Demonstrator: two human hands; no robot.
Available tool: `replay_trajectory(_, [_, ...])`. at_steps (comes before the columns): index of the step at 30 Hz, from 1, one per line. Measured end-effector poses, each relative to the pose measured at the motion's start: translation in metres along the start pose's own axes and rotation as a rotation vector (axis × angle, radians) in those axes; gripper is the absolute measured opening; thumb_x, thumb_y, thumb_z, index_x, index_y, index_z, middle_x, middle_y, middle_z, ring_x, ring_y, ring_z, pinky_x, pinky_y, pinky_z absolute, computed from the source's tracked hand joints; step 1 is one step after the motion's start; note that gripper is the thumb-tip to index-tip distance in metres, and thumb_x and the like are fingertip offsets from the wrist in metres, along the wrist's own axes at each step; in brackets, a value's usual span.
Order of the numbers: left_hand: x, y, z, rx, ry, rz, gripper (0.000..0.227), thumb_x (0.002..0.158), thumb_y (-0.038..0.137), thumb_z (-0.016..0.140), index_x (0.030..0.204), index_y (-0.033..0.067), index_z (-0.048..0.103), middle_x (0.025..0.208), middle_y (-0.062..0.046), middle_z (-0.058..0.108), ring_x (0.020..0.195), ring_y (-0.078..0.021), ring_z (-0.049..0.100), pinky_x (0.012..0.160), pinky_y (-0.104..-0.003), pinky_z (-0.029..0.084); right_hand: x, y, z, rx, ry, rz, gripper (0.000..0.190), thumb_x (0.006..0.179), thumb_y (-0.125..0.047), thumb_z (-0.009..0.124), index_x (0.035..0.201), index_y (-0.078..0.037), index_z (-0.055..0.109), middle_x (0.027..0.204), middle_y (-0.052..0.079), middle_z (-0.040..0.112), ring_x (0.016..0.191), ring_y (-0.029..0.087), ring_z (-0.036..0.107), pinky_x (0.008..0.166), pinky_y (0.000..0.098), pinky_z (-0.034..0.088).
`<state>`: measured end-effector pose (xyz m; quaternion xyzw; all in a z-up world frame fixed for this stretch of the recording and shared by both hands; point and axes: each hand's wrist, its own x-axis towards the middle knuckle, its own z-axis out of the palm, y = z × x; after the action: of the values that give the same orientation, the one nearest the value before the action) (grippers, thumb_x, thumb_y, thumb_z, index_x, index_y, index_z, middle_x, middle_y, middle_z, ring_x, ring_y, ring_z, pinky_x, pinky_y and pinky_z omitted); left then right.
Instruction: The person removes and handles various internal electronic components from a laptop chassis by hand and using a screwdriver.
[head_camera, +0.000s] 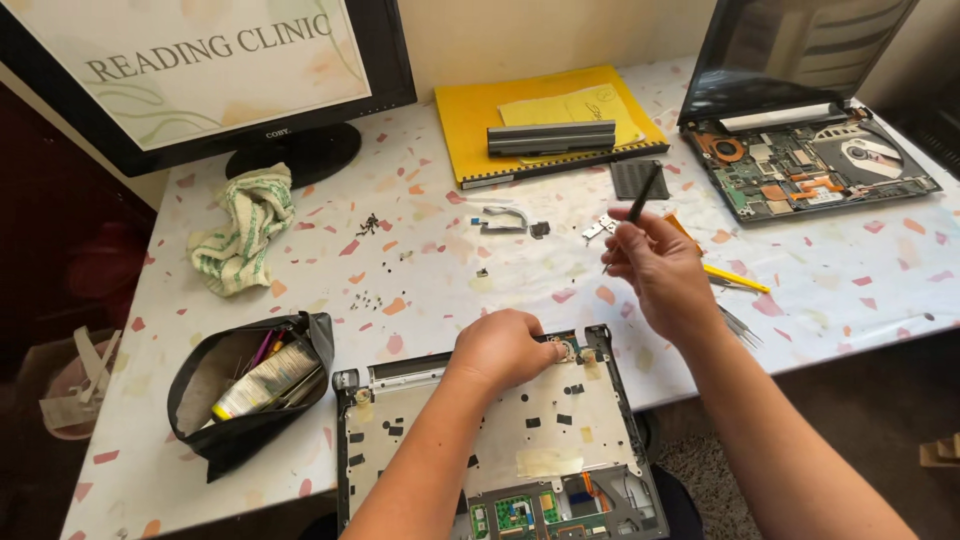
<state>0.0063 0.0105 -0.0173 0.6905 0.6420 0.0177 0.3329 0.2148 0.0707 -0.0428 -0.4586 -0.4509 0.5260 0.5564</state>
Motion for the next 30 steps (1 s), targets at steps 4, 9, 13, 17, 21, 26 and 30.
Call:
replay_trajectory(4, [-0.002,0.001,-0.001,-0.005,-0.002,-0.003,0.039,0.088,0.046,0.066,0.114,0.0205,0.079,0.110,-0.009,0.076,0.129,-0.0386,0.061,0.107,-0.052,0.046,-0.015,0.010,0.010,0.011,0.091,-0.028,0.014,0.107,-0.013,0.059,0.119,-0.006,0.058,0.103,0.010,0.068,0.092,0.019,0.074,0.078,0.0315,0.066])
replay_trajectory(9, [-0.002,0.001,-0.002,-0.009,-0.004,-0.002,0.039,0.089,0.045,0.066,0.115,0.0196,0.079,0.110,-0.010,0.076,0.128,-0.0390,0.062,0.107,-0.052,0.046,-0.013,0.034,0.011,-0.127,0.080,-0.112,0.011,0.103,-0.001,0.062,0.112,-0.003,0.057,0.102,0.015,0.069,0.095,0.025,0.074,0.082,0.0375,0.066])
replay_trajectory(13, [-0.002,0.001,-0.004,0.006,0.001,0.011,0.039,0.088,0.045,0.065,0.114,0.0197,0.079,0.108,-0.009,0.077,0.124,-0.0378,0.064,0.107,-0.053,0.046,-0.013,0.041,0.014,-0.189,0.071,-0.221,0.012,0.101,0.000,0.065,0.111,-0.003,0.058,0.100,0.014,0.072,0.094,0.020,0.073,0.082,0.0315,0.066])
replay_trajectory(17, [-0.003,0.001,-0.004,0.017,-0.004,0.011,0.040,0.088,0.046,0.064,0.115,0.0199,0.079,0.109,-0.009,0.077,0.125,-0.0368,0.064,0.107,-0.053,0.046,-0.014,0.042,0.015,-0.205,0.066,-0.236,0.012,0.100,0.000,0.066,0.110,-0.001,0.059,0.099,0.015,0.072,0.093,0.020,0.073,0.083,0.0304,0.065])
replay_trajectory(21, [-0.001,0.000,-0.005,0.011,0.000,0.014,0.039,0.088,0.046,0.064,0.114,0.0200,0.079,0.107,-0.009,0.077,0.123,-0.0364,0.065,0.106,-0.053,0.046,-0.015,0.040,0.015,-0.213,0.056,-0.230,0.012,0.100,0.000,0.066,0.110,-0.001,0.059,0.099,0.015,0.072,0.093,0.019,0.073,0.084,0.0286,0.065])
replay_trajectory(26, [-0.001,-0.001,-0.004,0.011,0.010,0.026,0.039,0.088,0.045,0.065,0.114,0.0197,0.079,0.105,-0.008,0.077,0.119,-0.0354,0.067,0.104,-0.053,0.047,-0.016,0.040,0.015,-0.230,0.058,-0.239,0.012,0.100,0.000,0.066,0.109,0.000,0.059,0.098,0.017,0.071,0.093,0.019,0.073,0.085,0.0293,0.065])
replay_trajectory(30, [-0.002,0.000,-0.005,0.010,0.011,0.024,0.039,0.089,0.045,0.064,0.114,0.0192,0.079,0.106,-0.009,0.077,0.119,-0.0355,0.067,0.104,-0.053,0.047,-0.017,0.037,0.015,-0.241,0.054,-0.237,0.012,0.100,0.000,0.066,0.109,0.000,0.059,0.098,0.016,0.071,0.093,0.018,0.072,0.085,0.0283,0.065])
